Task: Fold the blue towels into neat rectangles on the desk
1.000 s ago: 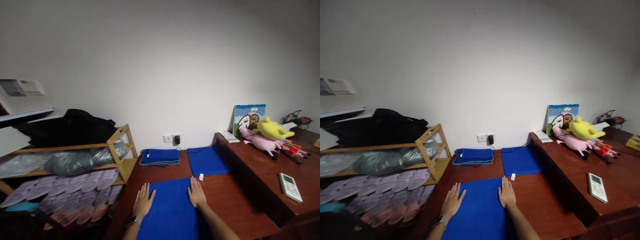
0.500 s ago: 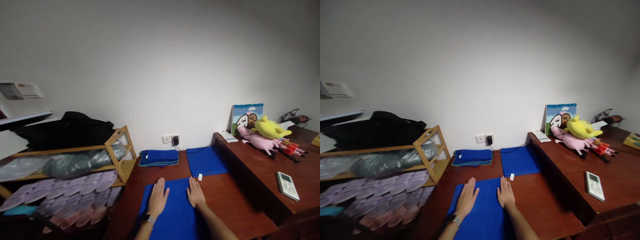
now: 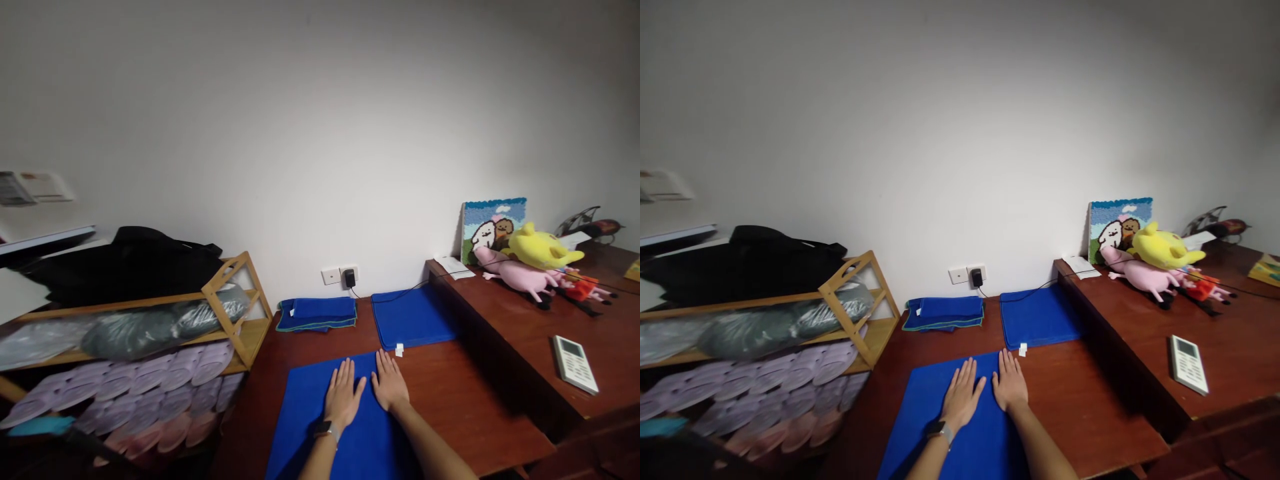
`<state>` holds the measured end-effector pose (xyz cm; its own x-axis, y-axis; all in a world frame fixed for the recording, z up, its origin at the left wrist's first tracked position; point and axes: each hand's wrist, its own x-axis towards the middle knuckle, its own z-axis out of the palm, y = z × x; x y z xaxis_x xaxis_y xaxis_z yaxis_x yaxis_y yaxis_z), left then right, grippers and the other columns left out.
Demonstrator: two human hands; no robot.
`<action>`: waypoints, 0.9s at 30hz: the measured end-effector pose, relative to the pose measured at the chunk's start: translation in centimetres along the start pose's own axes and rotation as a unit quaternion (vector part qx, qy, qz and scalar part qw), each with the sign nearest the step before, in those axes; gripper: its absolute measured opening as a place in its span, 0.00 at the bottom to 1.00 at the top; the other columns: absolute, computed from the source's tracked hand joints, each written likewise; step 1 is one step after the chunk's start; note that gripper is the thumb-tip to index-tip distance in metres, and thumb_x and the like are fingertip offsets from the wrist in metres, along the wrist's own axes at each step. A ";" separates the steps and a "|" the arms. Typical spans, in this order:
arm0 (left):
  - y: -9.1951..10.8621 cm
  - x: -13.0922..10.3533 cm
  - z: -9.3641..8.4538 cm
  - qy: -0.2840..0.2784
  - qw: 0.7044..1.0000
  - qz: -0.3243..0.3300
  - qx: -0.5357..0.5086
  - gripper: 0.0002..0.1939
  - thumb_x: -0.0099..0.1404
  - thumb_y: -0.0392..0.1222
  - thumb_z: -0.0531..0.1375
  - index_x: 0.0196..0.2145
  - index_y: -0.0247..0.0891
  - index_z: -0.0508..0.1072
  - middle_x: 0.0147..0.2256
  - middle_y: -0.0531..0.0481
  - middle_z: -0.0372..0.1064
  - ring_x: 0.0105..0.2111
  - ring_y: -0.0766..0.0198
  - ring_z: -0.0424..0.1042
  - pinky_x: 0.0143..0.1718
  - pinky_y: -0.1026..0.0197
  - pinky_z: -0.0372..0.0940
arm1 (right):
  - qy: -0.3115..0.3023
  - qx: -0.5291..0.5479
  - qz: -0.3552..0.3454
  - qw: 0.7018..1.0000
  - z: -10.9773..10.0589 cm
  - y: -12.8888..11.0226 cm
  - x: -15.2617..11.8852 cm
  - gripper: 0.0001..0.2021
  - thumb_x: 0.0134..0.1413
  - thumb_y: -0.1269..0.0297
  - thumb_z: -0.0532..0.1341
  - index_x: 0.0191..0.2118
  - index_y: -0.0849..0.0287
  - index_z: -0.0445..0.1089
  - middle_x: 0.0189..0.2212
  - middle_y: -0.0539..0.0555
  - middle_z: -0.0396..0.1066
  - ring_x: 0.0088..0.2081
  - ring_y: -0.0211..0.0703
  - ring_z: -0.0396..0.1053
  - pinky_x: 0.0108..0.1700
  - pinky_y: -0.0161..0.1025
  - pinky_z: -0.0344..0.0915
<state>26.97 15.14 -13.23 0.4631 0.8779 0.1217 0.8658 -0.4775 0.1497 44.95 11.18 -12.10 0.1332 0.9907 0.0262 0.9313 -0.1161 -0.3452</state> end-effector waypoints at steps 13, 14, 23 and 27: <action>-12.9 -2.3 -2.7 -0.016 0.992 -0.115 0.049 0.40 0.76 0.60 0.38 0.73 0.29 0.50 0.74 0.41 0.42 0.74 0.53 0.43 0.74 0.45 0.44 | -0.023 -0.003 0.016 1.000 -0.6 -0.3 0.1 0.35 0.70 0.54 0.40 0.76 0.68 0.39 0.76 0.53 0.33 0.76 0.44 0.35 0.76 0.44 0.34; -12.6 -2.1 -3.1 -0.022 0.992 -0.114 0.053 0.40 0.76 0.60 0.38 0.73 0.29 0.50 0.73 0.40 0.43 0.74 0.52 0.44 0.74 0.45 0.44 | -0.035 -0.007 0.019 0.999 -1.0 -0.5 0.0 0.35 0.70 0.55 0.40 0.76 0.68 0.38 0.76 0.53 0.33 0.76 0.44 0.34 0.76 0.44 0.34; -0.4 -2.3 -3.1 0.020 0.998 0.055 0.007 0.35 0.78 0.56 0.34 0.74 0.35 0.48 0.74 0.44 0.45 0.73 0.57 0.46 0.73 0.47 0.47 | 0.017 -0.008 0.034 0.999 -0.8 -1.4 -4.5 0.33 0.69 0.59 0.40 0.76 0.65 0.40 0.76 0.53 0.34 0.76 0.47 0.33 0.76 0.52 0.33; 5.3 -2.9 -0.3 -0.007 0.998 0.064 -0.007 0.35 0.78 0.56 0.36 0.73 0.36 0.51 0.73 0.43 0.48 0.73 0.55 0.48 0.73 0.46 0.50 | -0.002 0.002 0.014 1.000 1.8 -0.3 -5.7 0.33 0.69 0.58 0.42 0.75 0.64 0.45 0.75 0.55 0.38 0.76 0.50 0.37 0.75 0.52 0.38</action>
<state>30.22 10.08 -12.44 0.5727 0.8100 0.1267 0.7967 -0.5862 0.1468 43.30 5.75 -13.87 0.1575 0.9874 0.0125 0.9259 -0.1432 -0.3495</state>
